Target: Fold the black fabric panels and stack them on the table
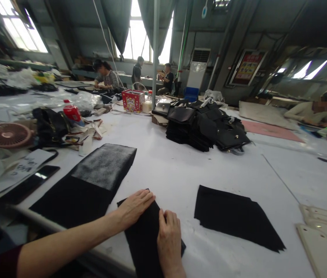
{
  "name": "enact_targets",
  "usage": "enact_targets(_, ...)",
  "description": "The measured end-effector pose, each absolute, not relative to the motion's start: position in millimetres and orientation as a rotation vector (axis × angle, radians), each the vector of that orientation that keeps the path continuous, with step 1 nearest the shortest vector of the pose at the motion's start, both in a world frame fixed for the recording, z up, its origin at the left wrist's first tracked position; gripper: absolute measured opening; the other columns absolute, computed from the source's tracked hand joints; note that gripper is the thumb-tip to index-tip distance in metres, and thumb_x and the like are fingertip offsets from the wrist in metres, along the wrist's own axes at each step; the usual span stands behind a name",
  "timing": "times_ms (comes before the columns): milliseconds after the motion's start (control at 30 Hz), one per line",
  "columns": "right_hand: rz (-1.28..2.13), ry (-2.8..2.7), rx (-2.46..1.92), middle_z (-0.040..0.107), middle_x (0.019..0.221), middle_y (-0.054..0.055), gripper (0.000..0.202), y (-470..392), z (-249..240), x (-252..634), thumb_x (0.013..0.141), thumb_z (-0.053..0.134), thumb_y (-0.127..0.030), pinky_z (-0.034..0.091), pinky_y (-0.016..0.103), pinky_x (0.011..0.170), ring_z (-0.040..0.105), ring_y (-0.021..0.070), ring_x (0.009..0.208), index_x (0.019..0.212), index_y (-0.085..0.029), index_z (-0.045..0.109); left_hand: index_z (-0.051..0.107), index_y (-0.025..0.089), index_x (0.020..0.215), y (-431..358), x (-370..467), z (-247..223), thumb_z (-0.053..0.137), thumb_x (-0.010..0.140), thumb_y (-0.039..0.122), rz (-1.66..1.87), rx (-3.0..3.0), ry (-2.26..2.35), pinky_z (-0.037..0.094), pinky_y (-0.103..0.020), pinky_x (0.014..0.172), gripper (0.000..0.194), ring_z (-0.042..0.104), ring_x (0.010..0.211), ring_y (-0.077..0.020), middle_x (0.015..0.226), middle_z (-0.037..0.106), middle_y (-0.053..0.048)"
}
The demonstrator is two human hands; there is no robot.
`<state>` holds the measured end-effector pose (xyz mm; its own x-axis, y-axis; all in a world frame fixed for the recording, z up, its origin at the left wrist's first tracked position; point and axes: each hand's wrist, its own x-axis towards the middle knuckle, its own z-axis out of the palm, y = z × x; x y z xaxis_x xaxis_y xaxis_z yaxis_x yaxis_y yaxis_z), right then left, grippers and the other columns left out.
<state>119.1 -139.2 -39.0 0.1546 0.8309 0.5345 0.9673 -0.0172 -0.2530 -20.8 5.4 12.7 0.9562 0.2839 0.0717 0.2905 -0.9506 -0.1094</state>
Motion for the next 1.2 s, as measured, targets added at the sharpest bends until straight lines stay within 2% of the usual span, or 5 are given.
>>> enact_targets(200, -0.287, -1.714, -1.898, 0.055, 0.098, 0.009, 0.04, -151.6, -39.2, 122.3, 0.091, 0.038, -0.001, 0.048, 0.036, 0.077, 0.051, 0.0212, 0.091, 0.126, -0.014, 0.053, 0.036, 0.02, 0.143, -0.6, -23.9, 19.8, 0.053, 0.082, 0.009, -0.044, -3.046, -0.4, 0.038, -0.04, 0.105, 0.065, 0.046, 0.123, -0.0269, 0.13, 0.049, -0.014)
enact_targets(467, -0.252, -1.718, -1.918, 0.055, 0.1, 0.009, 0.042, -164.9, -35.1, 127.1, 0.09, 0.039, 0.001, 0.048, 0.038, 0.081, 0.051, 0.0219, 0.094, 0.127, -0.014, 0.053, 0.039, 0.014, 0.14, -8.1, -17.2, 16.2, 0.043, 0.09, 0.008, -0.058, -3.029, -0.342, 0.04, -0.034, 0.103, 0.05, 0.05, 0.117, -0.0218, 0.124, 0.055, -0.01)
enact_targets(700, -0.19, -1.701, -1.883, 0.057, 0.097, 0.008, 0.038, -182.3, -33.6, 135.1, 0.091, 0.041, -0.001, 0.05, 0.035, 0.079, 0.053, 0.0202, 0.091, 0.124, -0.013, 0.056, 0.035, 0.028, 0.144, -16.4, -18.1, 20.6, 0.051, 0.088, 0.011, -0.031, -3.0, -0.3, 0.042, -0.039, 0.1, 0.061, 0.05, 0.117, -0.025, 0.124, 0.052, -0.01)
enact_targets(933, -0.175, -1.684, -1.82, 0.058, 0.094, 0.008, 0.036, -196.0, -28.8, 142.5, 0.092, 0.04, -0.003, 0.052, 0.033, 0.078, 0.055, 0.0191, 0.09, 0.12, -0.014, 0.06, 0.038, 0.017, 0.141, -23.7, -10.4, 20.5, 0.043, 0.091, 0.007, -0.051, -3.081, -0.222, 0.042, -0.033, 0.102, 0.051, 0.05, 0.119, -0.0203, 0.121, 0.057, -0.008)
enact_targets(1200, -0.121, -1.735, -1.806, 0.057, 0.094, 0.008, 0.035, -210.1, -25.9, 151.0, 0.095, 0.038, -0.006, 0.053, 0.035, 0.078, 0.055, 0.0188, 0.089, 0.122, -0.014, 0.058, 0.037, 0.025, 0.144, -39.5, -4.9, 29.1, 0.052, 0.088, 0.012, 0.027, -3.024, -0.172, 0.043, -0.042, 0.102, 0.059, 0.051, 0.116, -0.026, 0.121, 0.054, -0.011)
